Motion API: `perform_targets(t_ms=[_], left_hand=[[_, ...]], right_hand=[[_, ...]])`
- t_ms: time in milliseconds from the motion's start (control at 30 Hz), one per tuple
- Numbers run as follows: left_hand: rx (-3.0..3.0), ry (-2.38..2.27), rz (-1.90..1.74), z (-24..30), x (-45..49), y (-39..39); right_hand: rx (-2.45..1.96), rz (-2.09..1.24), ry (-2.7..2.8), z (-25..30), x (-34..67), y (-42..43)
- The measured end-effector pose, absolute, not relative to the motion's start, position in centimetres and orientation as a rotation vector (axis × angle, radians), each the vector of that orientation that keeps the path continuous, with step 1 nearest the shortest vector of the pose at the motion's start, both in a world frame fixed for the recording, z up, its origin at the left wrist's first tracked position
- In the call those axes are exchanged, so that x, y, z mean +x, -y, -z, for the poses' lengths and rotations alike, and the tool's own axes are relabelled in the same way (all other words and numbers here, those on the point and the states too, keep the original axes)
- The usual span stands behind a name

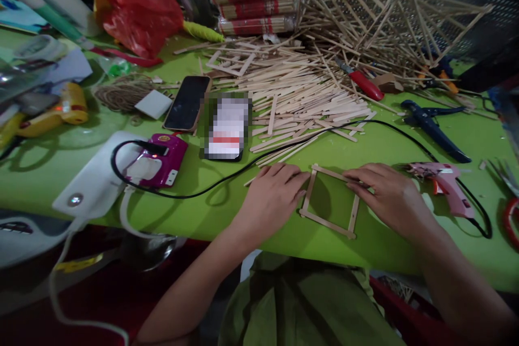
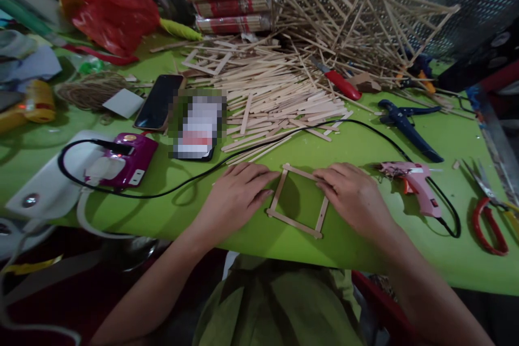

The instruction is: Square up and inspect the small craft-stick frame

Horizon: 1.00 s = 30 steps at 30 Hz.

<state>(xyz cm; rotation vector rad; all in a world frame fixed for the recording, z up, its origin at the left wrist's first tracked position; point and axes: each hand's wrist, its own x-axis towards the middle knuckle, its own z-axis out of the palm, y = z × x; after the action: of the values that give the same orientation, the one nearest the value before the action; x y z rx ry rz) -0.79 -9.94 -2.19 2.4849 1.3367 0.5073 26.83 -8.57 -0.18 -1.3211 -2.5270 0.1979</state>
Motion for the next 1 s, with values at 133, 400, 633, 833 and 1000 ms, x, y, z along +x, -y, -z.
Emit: perform_targets(t_ms=[133,400,633,833,1000], left_hand=[[2.488,-1.322,-0.471,2.1,-0.8,9.8],[2.531,-1.334,-0.417,1.9,-0.5,9.6],[2.612,-1.296,-0.255,1.5,0.4,9.1],[2.625,-1.300,-0.311,2.1,0.4,9.0],[2.615,-1.305,-0.341,2.3,0.4,9.0]], right_hand=[[-1.337,-0.223,2.525,0.3,26.9,8.6],[-1.344,-0.256,2.537,0.3,27.0,8.5],[-1.368,-0.247,2.559,0.0,26.9,8.6],[-1.492,-0.226,2.391,-1.4,28.0,9.0],[-1.610,-0.216,2.259,-1.4,29.6,9.4]])
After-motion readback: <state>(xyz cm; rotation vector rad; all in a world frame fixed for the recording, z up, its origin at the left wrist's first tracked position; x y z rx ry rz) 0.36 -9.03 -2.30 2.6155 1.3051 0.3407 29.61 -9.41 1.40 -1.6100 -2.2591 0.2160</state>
